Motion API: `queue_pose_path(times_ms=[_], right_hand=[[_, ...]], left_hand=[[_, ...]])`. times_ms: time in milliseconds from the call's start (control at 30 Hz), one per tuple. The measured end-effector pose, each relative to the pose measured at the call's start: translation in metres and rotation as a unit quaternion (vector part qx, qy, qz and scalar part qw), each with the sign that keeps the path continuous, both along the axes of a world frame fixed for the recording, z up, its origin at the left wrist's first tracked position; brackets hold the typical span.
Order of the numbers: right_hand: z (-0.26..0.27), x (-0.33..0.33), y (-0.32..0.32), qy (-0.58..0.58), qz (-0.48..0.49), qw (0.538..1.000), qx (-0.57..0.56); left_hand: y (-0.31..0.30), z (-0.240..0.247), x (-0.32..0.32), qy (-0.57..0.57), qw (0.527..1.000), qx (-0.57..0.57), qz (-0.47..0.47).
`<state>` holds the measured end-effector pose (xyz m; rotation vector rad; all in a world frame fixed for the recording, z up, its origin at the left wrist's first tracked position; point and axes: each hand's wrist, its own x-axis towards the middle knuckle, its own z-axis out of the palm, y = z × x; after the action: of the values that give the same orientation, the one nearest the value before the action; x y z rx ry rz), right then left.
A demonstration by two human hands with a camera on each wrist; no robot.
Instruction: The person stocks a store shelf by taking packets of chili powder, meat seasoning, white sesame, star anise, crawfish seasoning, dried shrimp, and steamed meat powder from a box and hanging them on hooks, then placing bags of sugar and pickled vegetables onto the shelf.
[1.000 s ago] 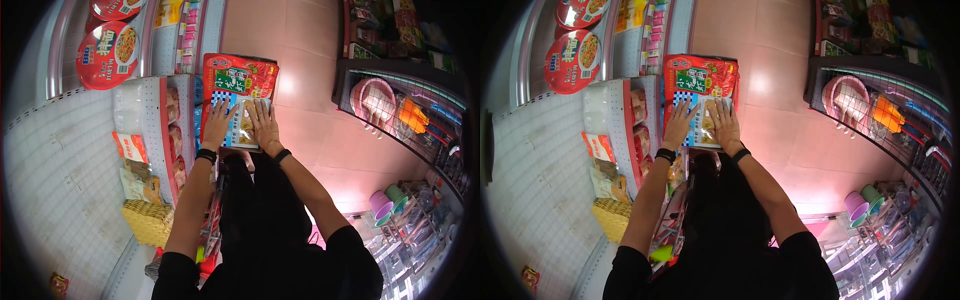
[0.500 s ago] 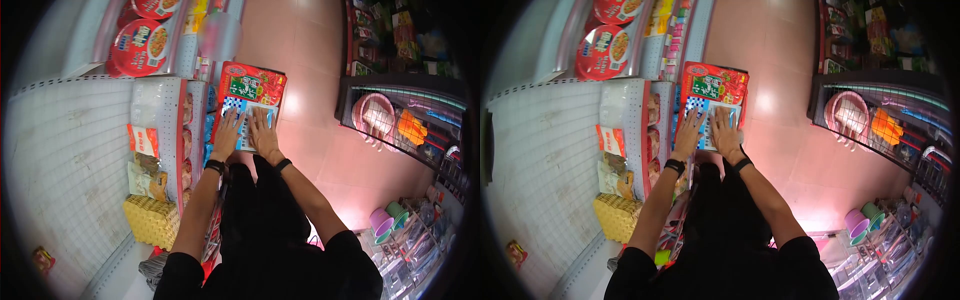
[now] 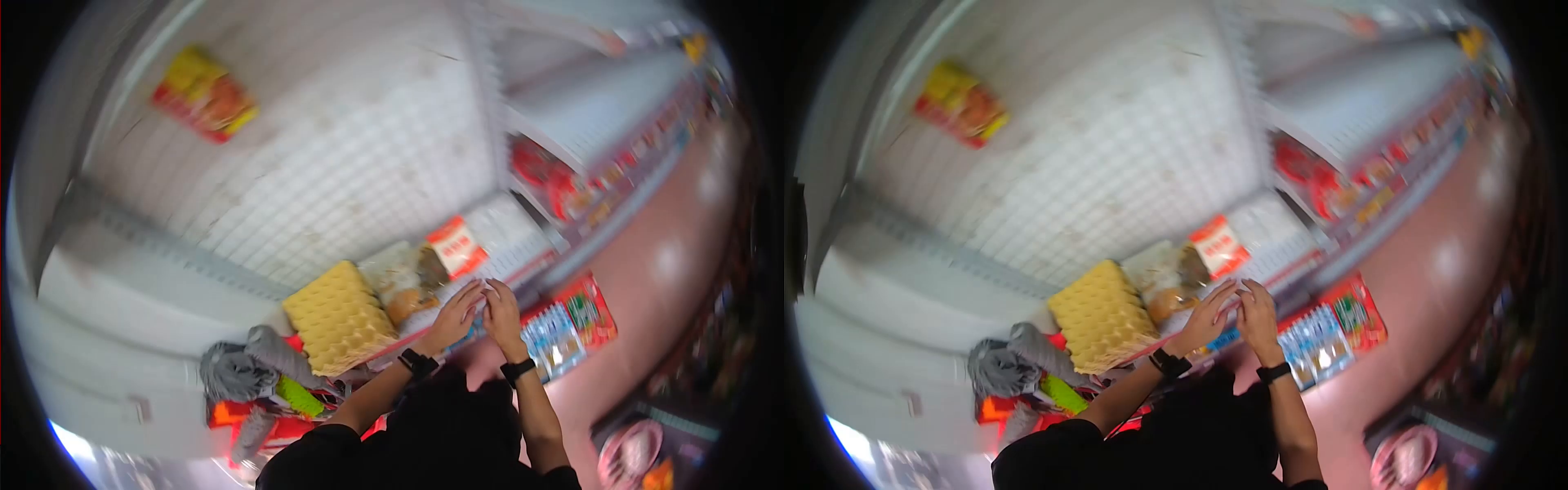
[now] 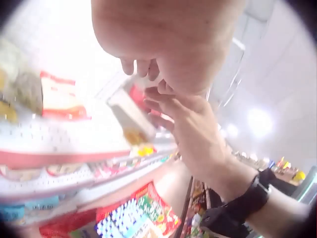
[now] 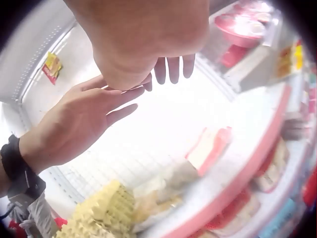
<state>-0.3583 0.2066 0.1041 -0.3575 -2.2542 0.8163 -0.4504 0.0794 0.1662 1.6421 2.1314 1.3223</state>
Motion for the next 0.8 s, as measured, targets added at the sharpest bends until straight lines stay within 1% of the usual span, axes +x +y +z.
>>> queue_pose_path(times_ms=[33,67,100,167,200,233,300,333,367,400,433,467,500,533,567,600,633,667,700,733,800], right_hand=[[0.019,-0.020,-0.004,0.015,0.014,1.000,0.022],[0.080,-0.039,-0.001,0.067,0.077,0.995,0.016],[0.111,-0.064,-0.005,0.095,0.104,0.988,0.055],[0.175,-0.109,-0.019,0.160,0.142,0.970,0.116],[0.211,-0.132,-0.025,0.191,0.156,0.959,0.138],[0.244,-0.157,-0.030,0.229,0.159,0.951,0.133],[0.306,-0.199,-0.040,0.286,0.144,0.942,0.101],[0.335,-0.216,-0.043,0.307,0.126,0.940,0.077],[0.360,-0.235,-0.046,0.328,0.140,0.934,0.017],[0.380,-0.253,-0.047,0.347,0.152,0.924,-0.043],[0.393,-0.270,-0.046,0.350,0.149,0.924,-0.038],[0.403,-0.287,-0.044,0.333,0.149,0.927,-0.086],[0.410,-0.296,-0.042,0.317,0.147,0.927,-0.134],[0.416,-0.298,-0.044,0.323,0.139,0.927,-0.128],[0.421,-0.299,-0.044,0.299,0.150,0.929,-0.160],[0.427,-0.300,-0.044,0.273,0.160,0.929,-0.190],[0.429,-0.301,-0.042,0.279,0.152,0.931,-0.181],[0.427,-0.301,-0.041,0.266,0.170,0.931,-0.183],[0.428,-0.298,-0.043,0.249,0.187,0.931,-0.188],[0.429,-0.295,-0.046,0.249,0.179,0.935,-0.181],[0.431,-0.290,-0.054,0.209,0.253,0.906,-0.268]], left_hand=[[-0.016,0.027,-0.018,-0.011,0.999,0.010,0.034],[-0.031,0.053,-0.037,-0.022,0.997,0.021,0.067],[-0.046,0.080,-0.051,-0.021,0.992,0.067,0.107],[-0.080,0.124,-0.078,0.044,0.971,0.145,0.186],[-0.096,0.154,-0.090,0.067,0.961,0.163,0.214],[-0.110,0.184,-0.104,0.088,0.950,0.179,0.239],[-0.130,0.225,-0.140,0.108,0.927,0.245,0.264],[-0.134,0.246,-0.158,0.083,0.921,0.289,0.249],[-0.136,0.267,-0.176,0.058,0.913,0.331,0.232],[-0.135,0.287,-0.195,0.049,0.911,0.348,0.218],[-0.133,0.304,-0.213,0.041,0.908,0.363,0.203],[-0.130,0.317,-0.229,0.042,0.908,0.367,0.196],[-0.123,0.329,-0.245,0.014,0.913,0.357,0.197],[-0.116,0.338,-0.257,-0.014,0.917,0.346,0.197],[-0.109,0.343,-0.266,-0.032,0.915,0.358,0.185],[-0.107,0.345,-0.272,-0.031,0.915,0.363,0.173],[-0.104,0.346,-0.276,-0.004,0.913,0.367,0.179],[-0.100,0.347,-0.279,0.023,0.910,0.371,0.185],[-0.097,0.347,-0.279,0.019,0.910,0.376,0.174],[-0.097,0.344,-0.278,0.032,0.907,0.378,0.184],[-0.096,0.341,-0.274,0.039,0.904,0.380,0.192]])
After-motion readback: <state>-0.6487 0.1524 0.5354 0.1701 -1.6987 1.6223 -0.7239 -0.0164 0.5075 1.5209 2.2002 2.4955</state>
